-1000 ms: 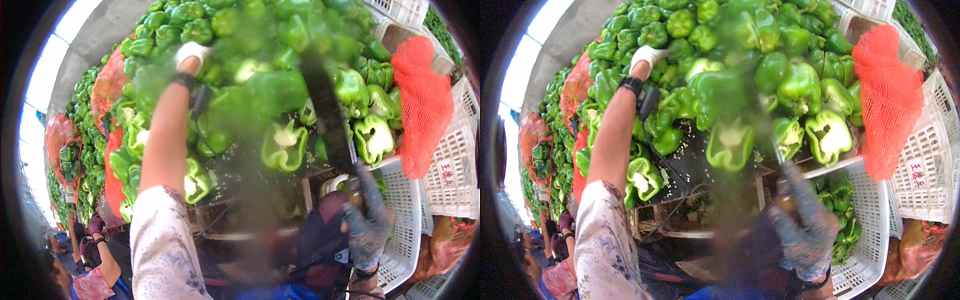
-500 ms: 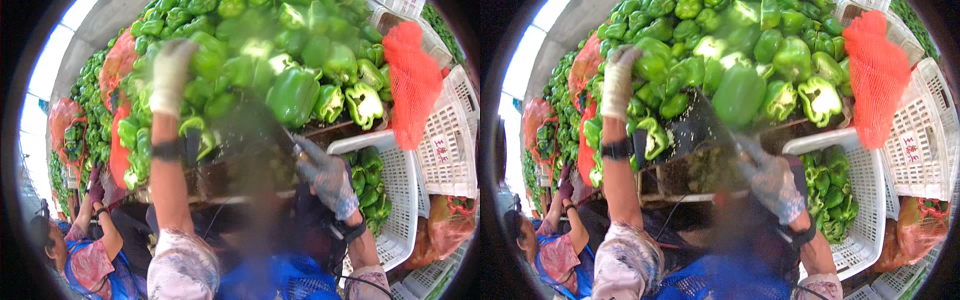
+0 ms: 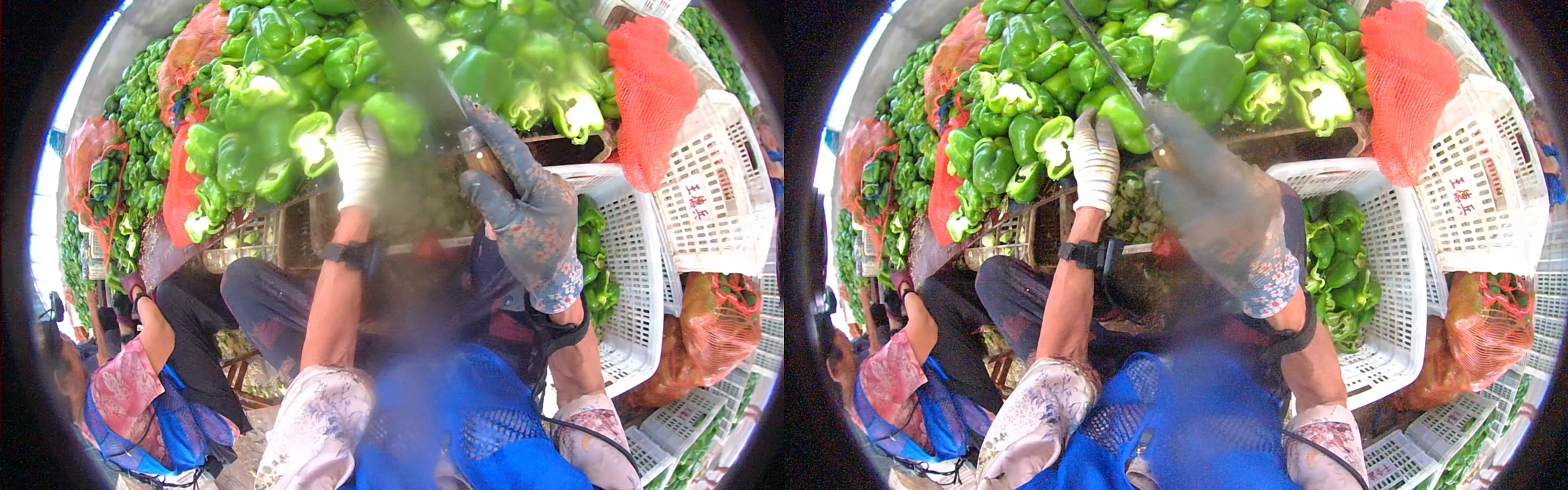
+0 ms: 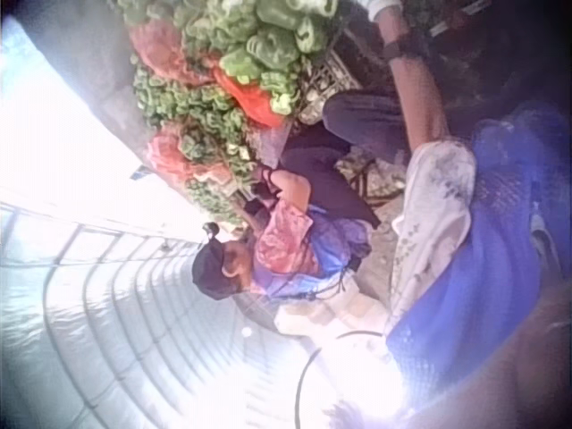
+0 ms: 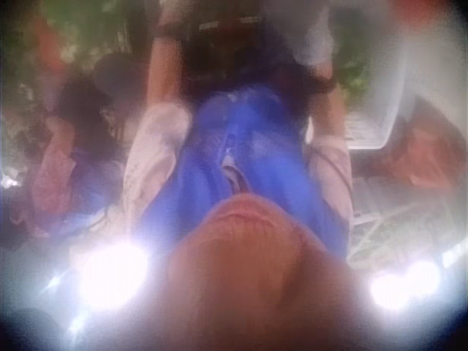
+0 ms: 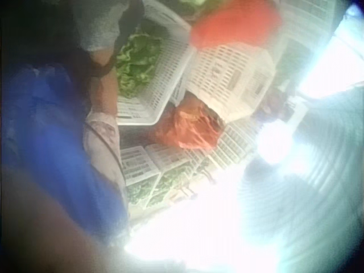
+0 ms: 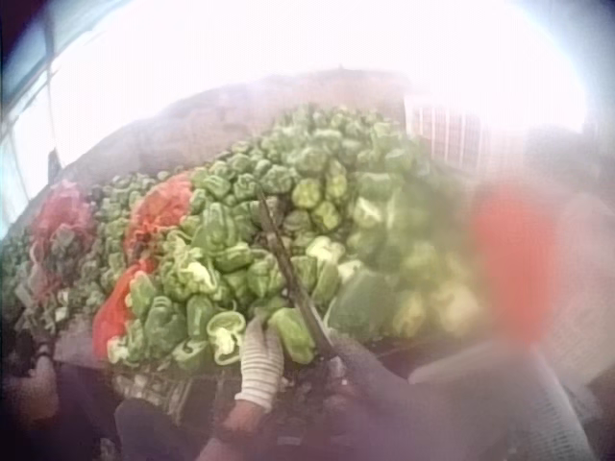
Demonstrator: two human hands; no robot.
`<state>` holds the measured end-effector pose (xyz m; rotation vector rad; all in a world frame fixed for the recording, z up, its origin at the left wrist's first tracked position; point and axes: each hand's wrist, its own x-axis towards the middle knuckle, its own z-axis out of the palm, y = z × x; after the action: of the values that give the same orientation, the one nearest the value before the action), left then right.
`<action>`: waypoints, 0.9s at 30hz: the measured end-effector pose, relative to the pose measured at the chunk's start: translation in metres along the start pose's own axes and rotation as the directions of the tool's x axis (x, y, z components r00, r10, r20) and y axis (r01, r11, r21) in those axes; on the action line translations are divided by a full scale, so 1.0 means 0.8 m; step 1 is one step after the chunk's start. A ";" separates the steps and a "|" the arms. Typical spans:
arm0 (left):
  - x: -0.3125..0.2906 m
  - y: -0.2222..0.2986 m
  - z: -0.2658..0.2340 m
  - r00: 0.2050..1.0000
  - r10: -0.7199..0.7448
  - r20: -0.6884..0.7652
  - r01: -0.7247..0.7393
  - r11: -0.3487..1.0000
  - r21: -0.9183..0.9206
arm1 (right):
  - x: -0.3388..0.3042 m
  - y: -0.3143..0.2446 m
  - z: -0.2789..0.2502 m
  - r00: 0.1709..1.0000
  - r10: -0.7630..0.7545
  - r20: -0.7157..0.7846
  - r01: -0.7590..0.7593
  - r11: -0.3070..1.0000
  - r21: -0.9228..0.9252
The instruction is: The person uses a cleaver to cut the stems off green peppers and slice them in half while sorting them into plastic crates.
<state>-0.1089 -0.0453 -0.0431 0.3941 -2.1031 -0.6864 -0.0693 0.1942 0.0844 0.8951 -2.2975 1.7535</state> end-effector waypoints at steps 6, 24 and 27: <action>-0.015 0.011 0.013 0.999 0.015 -0.032 -0.015 1.000 0.009 | -0.011 0.094 0.054 0.977 0.029 0.211 0.058 0.917 -0.395; 0.144 0.008 -0.009 0.994 -0.049 0.097 0.054 0.997 -0.052 | 0.011 0.069 0.014 0.971 0.227 0.070 -0.230 0.973 0.027; 0.222 0.002 -0.006 0.988 0.155 0.006 -0.153 0.968 0.200 | 0.005 0.024 -0.002 0.866 0.491 0.099 -0.500 0.854 0.144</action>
<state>-0.2075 -0.1355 0.0741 0.3389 -2.1743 -0.3831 -0.0828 0.1968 0.0702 0.3827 -2.6251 2.1617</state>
